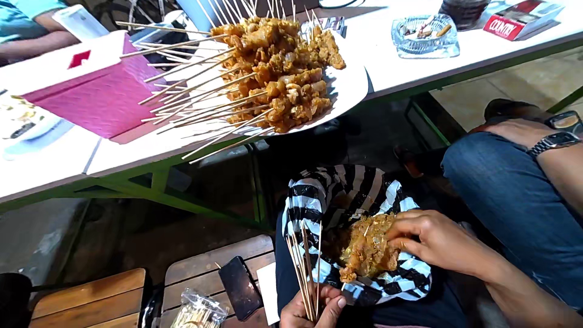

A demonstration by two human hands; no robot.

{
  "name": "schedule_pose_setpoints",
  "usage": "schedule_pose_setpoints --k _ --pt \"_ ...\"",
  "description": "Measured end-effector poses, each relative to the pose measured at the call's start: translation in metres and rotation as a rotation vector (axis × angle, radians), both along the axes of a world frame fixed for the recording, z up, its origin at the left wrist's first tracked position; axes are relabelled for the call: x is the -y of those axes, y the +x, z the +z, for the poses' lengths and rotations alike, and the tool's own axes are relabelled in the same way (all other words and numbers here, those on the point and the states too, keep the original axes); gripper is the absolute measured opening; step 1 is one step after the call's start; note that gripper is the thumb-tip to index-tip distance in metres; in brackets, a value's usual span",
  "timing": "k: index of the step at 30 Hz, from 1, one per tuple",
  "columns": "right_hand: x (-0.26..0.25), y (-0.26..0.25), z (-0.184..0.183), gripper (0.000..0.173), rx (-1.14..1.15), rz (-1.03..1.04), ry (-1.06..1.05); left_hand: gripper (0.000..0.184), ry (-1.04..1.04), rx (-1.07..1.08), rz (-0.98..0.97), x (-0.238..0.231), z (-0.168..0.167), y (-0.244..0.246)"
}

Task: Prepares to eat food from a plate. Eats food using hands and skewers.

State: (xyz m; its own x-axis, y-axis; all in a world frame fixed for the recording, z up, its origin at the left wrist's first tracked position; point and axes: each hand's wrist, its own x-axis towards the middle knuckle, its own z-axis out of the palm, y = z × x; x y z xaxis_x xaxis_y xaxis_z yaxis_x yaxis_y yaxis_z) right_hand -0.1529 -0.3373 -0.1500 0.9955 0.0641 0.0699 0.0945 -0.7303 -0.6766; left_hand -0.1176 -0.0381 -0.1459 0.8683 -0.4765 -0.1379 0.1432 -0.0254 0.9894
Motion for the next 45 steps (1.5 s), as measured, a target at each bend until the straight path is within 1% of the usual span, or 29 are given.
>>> schedule_pose_setpoints --k 2,3,6,7,10,12,14,16,17,19,21,24,26,27,29,30,32,34,36,37,38,40,42,43,45 --pt "-0.005 -0.005 -0.002 0.006 0.010 0.145 -0.101 0.014 0.009 0.003 -0.003 -0.001 0.000 0.001" --pt "-0.012 -0.007 -0.004 0.004 0.017 0.173 -0.155 0.014 0.017 0.005 -0.005 -0.001 0.000 0.002" --pt "-0.027 -0.009 -0.011 0.019 0.007 0.129 -0.289 0.014 0.027 0.003 -0.013 0.000 0.000 0.002" --pt "-0.027 -0.008 -0.014 0.020 0.020 0.102 -0.284 0.014 0.024 0.002 -0.013 0.000 0.000 0.002" --pt "-0.025 0.000 -0.018 0.014 0.115 0.058 -0.206 0.014 0.030 0.008 -0.001 -0.003 -0.001 0.003" --pt "-0.031 0.006 -0.019 0.011 0.119 0.107 -0.176 0.014 0.044 0.009 0.010 -0.005 -0.001 0.005" --pt "-0.041 0.012 -0.023 0.009 0.068 0.175 -0.178 0.014 0.044 0.011 0.011 -0.004 0.000 0.006" --pt "-0.048 0.017 -0.028 0.005 0.058 0.189 -0.190 0.015 0.039 0.011 0.010 -0.005 0.001 0.007" --pt "-0.047 0.021 -0.027 0.008 0.049 0.174 -0.176 0.015 0.036 0.014 0.009 -0.006 0.002 0.007" --pt "-0.039 0.027 -0.021 0.015 -0.039 0.143 -0.088 0.014 0.050 0.027 0.003 -0.008 0.002 0.008" --pt "-0.033 0.029 -0.019 0.018 -0.073 0.142 -0.049 0.013 0.055 0.033 0.002 -0.010 0.002 0.010" --pt "-0.042 0.026 -0.019 0.017 -0.110 0.205 -0.171 0.013 0.044 0.037 -0.003 -0.010 0.000 0.011" --pt "-0.047 0.026 -0.017 0.014 -0.135 0.202 -0.229 0.014 0.046 0.030 -0.014 -0.009 0.001 0.010" --pt "-0.044 0.028 -0.014 0.014 -0.149 0.190 -0.192 0.014 0.045 0.030 -0.017 -0.008 0.002 0.010" --pt "-0.029 0.030 -0.010 0.019 -0.149 0.165 -0.051 0.014 0.045 0.040 -0.022 -0.010 0.002 0.010" --pt "-0.021 0.030 -0.011 0.020 -0.127 0.168 -0.028 0.014 0.045 0.050 -0.026 -0.011 0.002 0.011" --pt "-0.016 0.024 -0.013 0.019 -0.096 0.216 -0.067 0.013 0.044 0.052 -0.036 -0.012 0.001 0.011" --pt "-0.025 0.016 -0.015 0.015 -0.058 0.247 -0.175 0.014 0.048 0.046 -0.047 -0.012 -0.001 0.011" --pt "-0.035 0.010 -0.021 0.005 0.044 0.235 -0.321 0.014 0.059 0.047 -0.059 -0.009 -0.001 0.010" --pt "-0.038 0.009 -0.023 0.004 0.087 0.223 -0.362 0.014 0.065 0.046 -0.064 -0.009 -0.001 0.009" --pt "-0.037 0.009 -0.024 0.004 0.114 0.209 -0.359 0.013 0.069 0.045 -0.068 -0.009 -0.001 0.009" --pt "-0.029 0.011 -0.027 0.006 0.169 0.171 -0.239 0.013 0.070 0.045 -0.069 -0.010 0.000 0.009" --pt "-0.019 0.010 -0.024 0.013 0.177 0.082 -0.019 0.013 0.068 0.045 -0.066 -0.012 0.001 0.010" --pt "-0.013 0.009 -0.021 0.014 0.147 0.035 0.120 0.014 0.068 0.047 -0.070 -0.013 0.001 0.011" --pt "-0.005 0.006 -0.015 0.011 0.043 -0.026 0.474 0.013 0.068 0.053 -0.090 -0.013 0.001 0.011"
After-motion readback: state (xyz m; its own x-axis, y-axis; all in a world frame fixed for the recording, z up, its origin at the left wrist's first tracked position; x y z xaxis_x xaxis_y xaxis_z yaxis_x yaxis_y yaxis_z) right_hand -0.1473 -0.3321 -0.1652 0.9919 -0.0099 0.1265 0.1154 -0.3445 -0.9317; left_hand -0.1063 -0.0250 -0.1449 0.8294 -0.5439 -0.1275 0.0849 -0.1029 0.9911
